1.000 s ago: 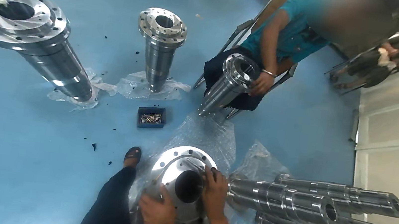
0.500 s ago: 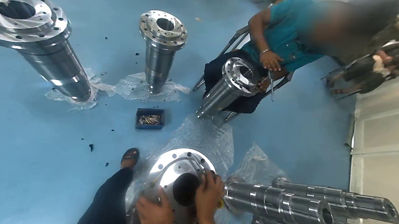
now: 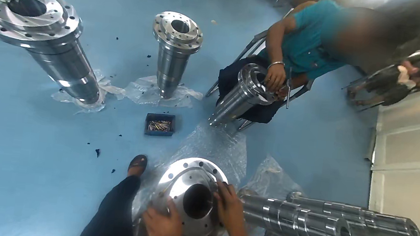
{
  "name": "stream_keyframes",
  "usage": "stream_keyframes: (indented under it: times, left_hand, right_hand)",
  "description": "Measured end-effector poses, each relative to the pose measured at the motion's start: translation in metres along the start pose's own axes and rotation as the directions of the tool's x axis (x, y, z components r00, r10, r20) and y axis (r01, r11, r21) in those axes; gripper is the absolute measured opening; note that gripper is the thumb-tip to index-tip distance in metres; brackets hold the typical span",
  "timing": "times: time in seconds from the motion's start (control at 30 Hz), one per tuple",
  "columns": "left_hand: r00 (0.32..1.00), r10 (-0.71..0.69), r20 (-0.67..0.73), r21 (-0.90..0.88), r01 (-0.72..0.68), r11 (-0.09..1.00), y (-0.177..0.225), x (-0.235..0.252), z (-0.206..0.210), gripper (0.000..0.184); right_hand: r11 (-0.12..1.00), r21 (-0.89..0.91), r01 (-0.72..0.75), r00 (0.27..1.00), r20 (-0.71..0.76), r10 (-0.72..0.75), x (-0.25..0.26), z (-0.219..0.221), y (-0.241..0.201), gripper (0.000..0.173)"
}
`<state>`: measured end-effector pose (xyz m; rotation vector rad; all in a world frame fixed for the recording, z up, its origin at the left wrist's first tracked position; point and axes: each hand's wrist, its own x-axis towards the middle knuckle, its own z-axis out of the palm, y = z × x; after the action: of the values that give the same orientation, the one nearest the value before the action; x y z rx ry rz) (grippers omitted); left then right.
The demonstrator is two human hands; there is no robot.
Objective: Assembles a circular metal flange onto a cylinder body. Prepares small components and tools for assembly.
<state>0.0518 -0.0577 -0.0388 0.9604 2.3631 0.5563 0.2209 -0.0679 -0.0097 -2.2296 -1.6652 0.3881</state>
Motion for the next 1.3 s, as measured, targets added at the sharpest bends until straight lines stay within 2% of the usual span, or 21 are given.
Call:
stream_keyframes:
  times: [0.1, 0.23, 0.33, 0.43, 0.53, 0.6, 0.67, 0.73, 0.8, 0.87, 0.97, 1.07, 1.17, 1.23, 1.3]
  left_hand:
    - [1.0, 0.013, -0.02, -0.004, -0.013, 1.0, 0.0, -0.001, 0.0, 0.071]
    - [0.999, 0.005, -0.043, 0.033, -0.004, 0.999, -0.008, 0.002, 0.011, 0.073]
    - [0.998, -0.003, -0.055, 0.034, 0.005, 0.999, -0.01, 0.002, 0.015, 0.074]
    - [1.0, -0.001, -0.012, 0.014, 0.001, 1.0, 0.004, 0.001, -0.003, 0.071]
    - [0.999, 0.011, -0.038, -0.002, -0.011, 1.0, 0.013, 0.0, -0.018, 0.064]
    - [0.999, 0.005, -0.035, -0.014, -0.005, 1.0, 0.014, -0.001, -0.018, 0.063]
    - [0.998, 0.017, -0.06, -0.018, -0.018, 1.0, 0.009, -0.001, -0.01, 0.066]
    - [0.998, 0.016, -0.055, -0.022, -0.017, 1.0, 0.001, 0.0, 0.001, 0.071]
    - [0.999, 0.036, -0.039, -0.024, -0.037, 0.999, -0.002, 0.002, 0.004, 0.072]
    - [0.999, 0.028, -0.019, -0.009, -0.028, 1.0, -0.002, 0.002, 0.002, 0.072]
    - [1.0, 0.021, -0.023, -0.007, -0.021, 1.0, 0.001, 0.0, 0.001, 0.07]
    - [1.0, 0.015, -0.013, -0.01, -0.015, 1.0, 0.001, 0.001, 0.001, 0.07]
    - [1.0, 0.001, 0.006, -0.013, -0.001, 1.0, 0.001, 0.0, -0.002, 0.071]
    - [1.0, 0.022, -0.007, -0.009, -0.022, 1.0, 0.001, 0.001, -0.001, 0.07]
    - [0.999, 0.03, -0.021, 0.004, -0.03, 1.0, 0.0, 0.001, 0.001, 0.069]
  right_hand:
    - [0.966, 0.015, -0.259, 0.965, -0.03, 0.26, -0.002, 0.003, -0.028, 0.041]
    - [0.885, 0.064, -0.461, 0.886, -0.015, 0.463, 0.003, 0.003, -0.049, 0.042]
    - [0.779, 0.139, -0.612, 0.786, -0.005, 0.618, 0.009, 0.006, -0.061, 0.043]
    - [0.682, 0.241, -0.69, 0.702, -0.008, 0.713, 0.016, 0.009, -0.069, 0.041]
    - [0.631, 0.283, -0.723, 0.658, 0.004, 0.753, 0.018, 0.009, -0.072, 0.04]
    - [0.657, 0.272, -0.704, 0.681, -0.007, 0.732, 0.017, 0.01, -0.069, 0.04]
    - [0.754, 0.271, -0.598, 0.773, -0.053, 0.632, 0.011, 0.014, -0.058, 0.043]
    - [0.869, 0.233, -0.436, 0.882, -0.082, 0.465, 0.005, 0.016, -0.042, 0.042]
    - [0.965, 0.11, -0.239, 0.97, -0.026, 0.243, 0.002, 0.008, -0.024, 0.042]
    - [0.997, 0.063, -0.046, 0.996, 0.081, 0.04, 0.005, 0.0, 0.0, 0.042]
    - [0.984, 0.16, 0.081, 0.961, 0.248, -0.12, 0.018, -0.013, 0.024, 0.042]
    - [0.948, 0.301, 0.104, 0.943, 0.274, -0.191, 0.03, -0.016, 0.032, 0.038]
    - [0.911, 0.411, 0.034, 0.929, 0.324, -0.181, 0.035, -0.019, 0.032, 0.038]
    - [0.894, 0.441, -0.085, 0.918, 0.383, -0.102, 0.034, -0.022, 0.029, 0.041]
    - [0.811, 0.496, -0.309, 0.883, 0.467, 0.051, 0.03, -0.025, 0.02, 0.044]
